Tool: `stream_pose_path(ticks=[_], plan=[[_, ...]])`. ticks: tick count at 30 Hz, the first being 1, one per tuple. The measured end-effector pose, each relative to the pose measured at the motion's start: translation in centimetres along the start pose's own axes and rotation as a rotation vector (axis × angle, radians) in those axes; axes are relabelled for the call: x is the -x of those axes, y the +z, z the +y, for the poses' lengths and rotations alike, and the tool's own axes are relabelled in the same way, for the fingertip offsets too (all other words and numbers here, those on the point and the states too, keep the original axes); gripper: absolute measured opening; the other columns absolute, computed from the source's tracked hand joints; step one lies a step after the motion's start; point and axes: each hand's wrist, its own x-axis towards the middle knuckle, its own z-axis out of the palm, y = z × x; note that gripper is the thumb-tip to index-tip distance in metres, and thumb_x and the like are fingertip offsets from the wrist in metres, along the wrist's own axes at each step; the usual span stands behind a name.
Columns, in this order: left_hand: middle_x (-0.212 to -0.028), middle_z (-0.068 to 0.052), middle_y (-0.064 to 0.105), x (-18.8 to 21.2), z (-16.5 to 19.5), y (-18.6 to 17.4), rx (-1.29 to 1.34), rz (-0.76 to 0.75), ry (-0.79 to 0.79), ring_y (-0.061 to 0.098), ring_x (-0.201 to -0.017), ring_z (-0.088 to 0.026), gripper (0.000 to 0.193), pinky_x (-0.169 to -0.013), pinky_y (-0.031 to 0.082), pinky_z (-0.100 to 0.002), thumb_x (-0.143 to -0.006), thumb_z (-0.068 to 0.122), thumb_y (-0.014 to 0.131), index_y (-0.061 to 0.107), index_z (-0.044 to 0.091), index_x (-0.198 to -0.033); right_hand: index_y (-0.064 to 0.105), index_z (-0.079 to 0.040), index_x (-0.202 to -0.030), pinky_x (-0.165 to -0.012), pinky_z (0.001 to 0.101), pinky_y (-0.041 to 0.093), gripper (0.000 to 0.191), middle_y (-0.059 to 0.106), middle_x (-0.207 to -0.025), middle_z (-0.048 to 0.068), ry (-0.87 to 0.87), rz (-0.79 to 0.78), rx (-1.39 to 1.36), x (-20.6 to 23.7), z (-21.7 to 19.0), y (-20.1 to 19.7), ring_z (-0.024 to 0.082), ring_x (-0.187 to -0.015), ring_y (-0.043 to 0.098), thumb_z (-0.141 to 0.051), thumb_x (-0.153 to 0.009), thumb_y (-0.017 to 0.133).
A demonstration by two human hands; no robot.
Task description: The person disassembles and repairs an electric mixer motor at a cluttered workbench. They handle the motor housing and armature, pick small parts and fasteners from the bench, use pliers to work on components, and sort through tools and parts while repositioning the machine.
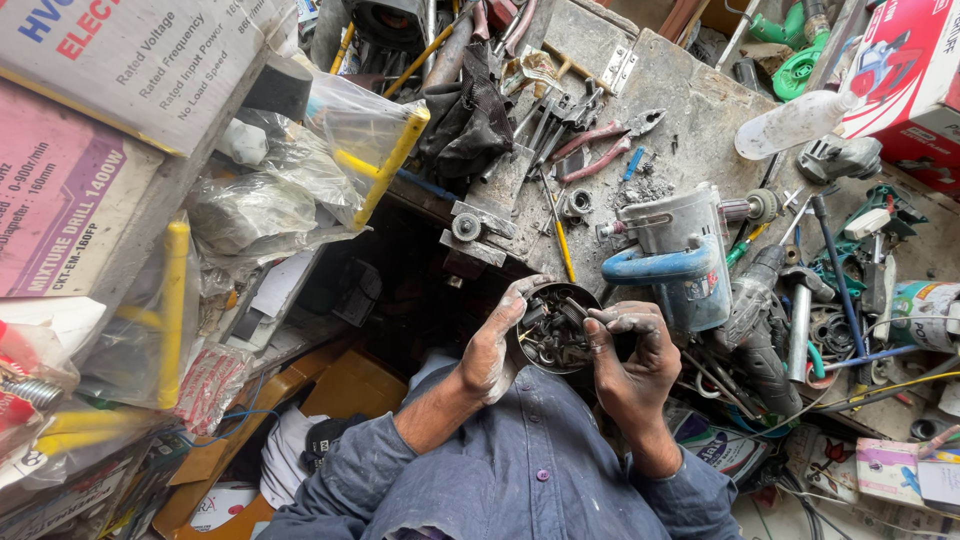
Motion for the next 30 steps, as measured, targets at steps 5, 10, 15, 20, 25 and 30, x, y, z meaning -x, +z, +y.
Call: stream_pose_path(ticks=[5,10,15,20,25,30], plan=[[-0.137,-0.012,0.057,0.0,-0.1,0.3,0.000,-0.003,-0.011,0.057,-0.127,-0.021,0.050,-0.107,0.051,-0.041,-0.105,0.035,0.042,0.042,0.009,-0.148,0.059,-0.003,-0.096,-0.089,0.0265,0.053,0.019,0.066,-0.104,0.009,0.015,-0.031,0.064,-0.4,-0.1,0.2,0.014,-0.098,0.066,0.005,-0.092,0.075],[-0.137,-0.011,0.058,-0.2,-0.4,0.1,0.037,-0.009,-0.015,0.057,-0.127,-0.022,0.049,-0.107,0.050,-0.040,-0.106,0.034,0.043,0.043,0.008,-0.147,0.059,-0.004,-0.095,-0.093,0.0295,0.053,0.017,0.072,-0.106,0.008,-0.025,-0.091,0.129,-1.3,-1.2,-0.5,0.019,-0.102,0.067,0.003,-0.092,0.075],[-0.136,-0.011,0.058,-0.4,-0.1,-0.1,0.025,0.000,0.015,0.058,-0.127,-0.022,0.048,-0.107,0.051,-0.041,-0.104,0.032,0.044,0.044,0.008,-0.145,0.070,-0.004,-0.099,-0.086,0.0344,0.052,0.023,0.068,-0.103,0.011,-0.095,-0.357,0.398,-2.7,-3.5,-3.3,0.026,-0.097,0.067,-0.011,-0.079,0.081],[-0.136,-0.012,0.059,-0.4,0.0,-0.1,-0.014,0.004,0.033,0.057,-0.127,-0.022,0.048,-0.108,0.050,-0.041,-0.104,0.031,0.044,0.044,0.007,-0.145,0.076,-0.006,-0.101,-0.080,0.0397,0.051,0.028,0.061,-0.107,0.017,-0.052,-0.535,0.560,-2.6,-3.6,-4.1,0.032,-0.097,0.063,-0.019,-0.078,0.082],[-0.136,-0.011,0.059,-0.6,-0.5,-0.2,0.005,0.021,0.026,0.058,-0.127,-0.021,0.048,-0.109,0.050,-0.040,-0.103,0.030,0.044,0.044,0.007,-0.145,0.075,-0.006,-0.102,-0.075,0.0367,0.052,0.024,0.061,-0.103,0.014,0.099,-0.487,0.534,-2.4,-3.0,-3.9,0.029,-0.092,0.064,-0.017,-0.081,0.080],[-0.132,-0.013,0.061,0.1,-0.5,0.9,0.072,-0.003,0.007,0.061,-0.120,-0.023,0.048,-0.104,0.051,-0.040,-0.105,0.034,0.041,0.044,0.007,-0.145,0.076,-0.010,-0.101,-0.089,0.0412,0.049,0.025,0.061,-0.114,0.013,-0.084,-0.374,0.495,-3.3,-4.6,-2.5,0.030,-0.104,0.060,-0.020,-0.078,0.081]])
